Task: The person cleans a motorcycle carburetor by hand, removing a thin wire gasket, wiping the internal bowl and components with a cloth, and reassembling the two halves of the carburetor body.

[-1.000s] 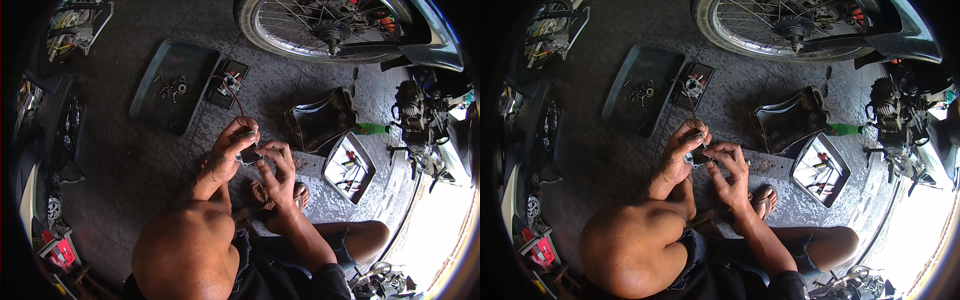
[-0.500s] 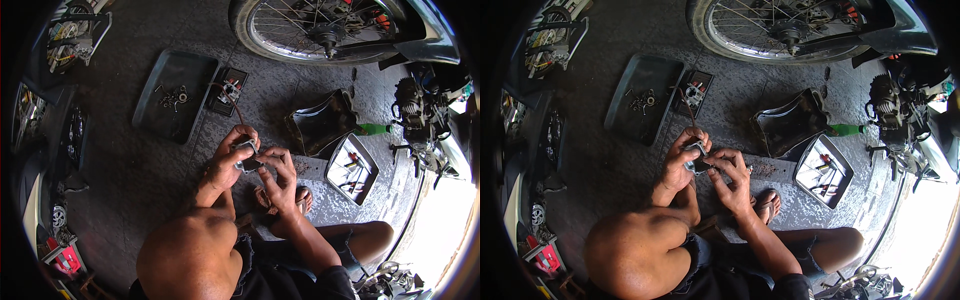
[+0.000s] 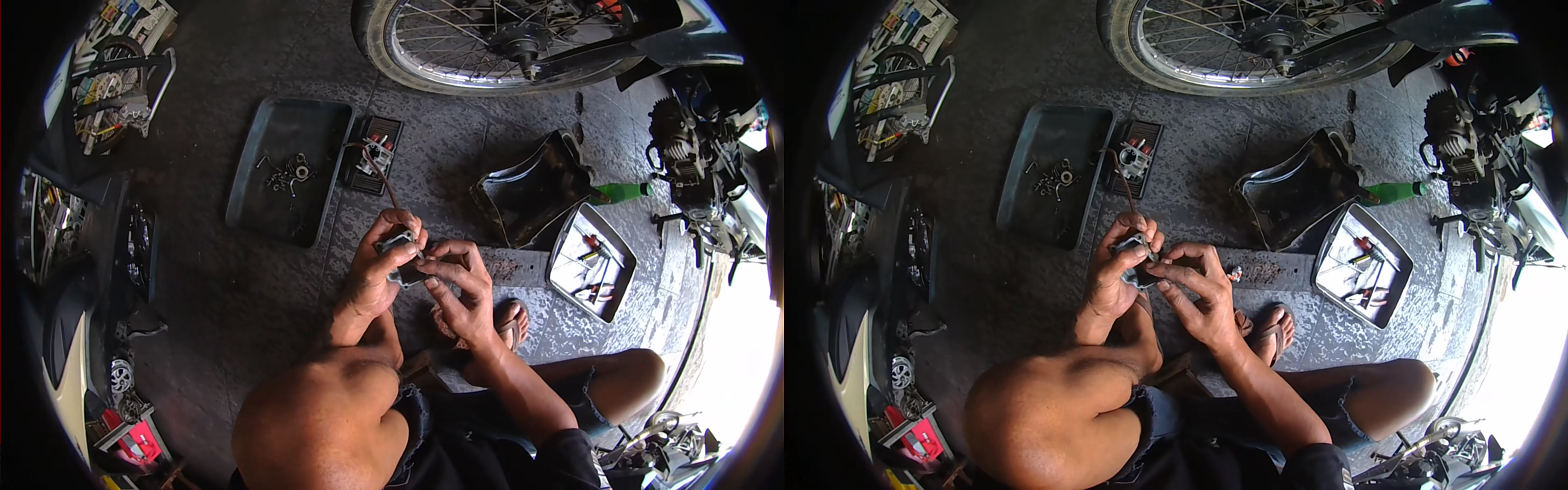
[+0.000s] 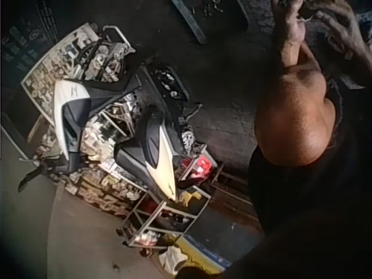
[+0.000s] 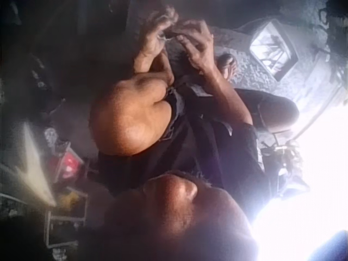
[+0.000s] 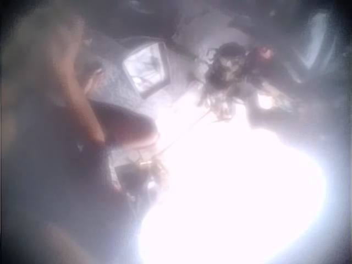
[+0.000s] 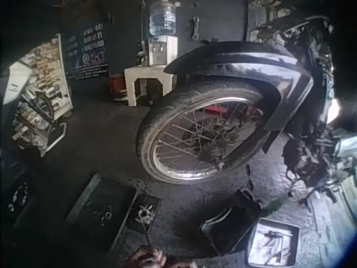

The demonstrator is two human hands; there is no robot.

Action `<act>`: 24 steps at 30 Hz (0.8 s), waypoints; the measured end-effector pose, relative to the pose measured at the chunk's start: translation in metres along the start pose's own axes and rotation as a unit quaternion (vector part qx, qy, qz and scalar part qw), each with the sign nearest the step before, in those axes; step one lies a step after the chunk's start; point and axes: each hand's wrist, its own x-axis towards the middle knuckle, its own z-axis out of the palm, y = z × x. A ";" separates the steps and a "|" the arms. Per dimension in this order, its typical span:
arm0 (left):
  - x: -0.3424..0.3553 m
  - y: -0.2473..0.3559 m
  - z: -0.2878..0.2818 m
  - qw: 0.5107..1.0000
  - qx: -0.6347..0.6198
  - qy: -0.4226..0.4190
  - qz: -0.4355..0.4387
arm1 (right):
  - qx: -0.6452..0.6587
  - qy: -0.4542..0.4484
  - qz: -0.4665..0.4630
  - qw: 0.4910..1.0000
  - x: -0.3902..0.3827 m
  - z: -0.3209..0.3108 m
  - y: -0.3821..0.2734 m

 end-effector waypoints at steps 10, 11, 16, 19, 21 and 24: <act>0.000 -0.002 -0.003 0.999 -0.041 -0.011 -0.011 | 0.103 0.017 0.030 0.994 -0.005 0.003 0.011; 0.000 -0.001 -0.002 0.999 -0.037 -0.008 -0.012 | 0.108 0.017 0.035 0.993 -0.005 0.002 0.011; -0.001 -0.001 -0.002 1.000 -0.008 -0.001 -0.010 | 0.145 0.040 0.067 0.986 -0.004 0.008 0.010; -0.002 -0.001 -0.002 1.000 0.015 0.000 -0.002 | 0.140 0.048 0.106 0.983 -0.001 0.012 0.003; -0.002 -0.001 -0.002 1.000 0.016 -0.003 0.000 | 0.136 0.053 0.121 0.982 0.000 0.013 0.000; -0.003 0.000 -0.001 1.000 -0.001 -0.004 -0.009 | 0.170 0.042 0.093 0.980 -0.001 0.013 0.005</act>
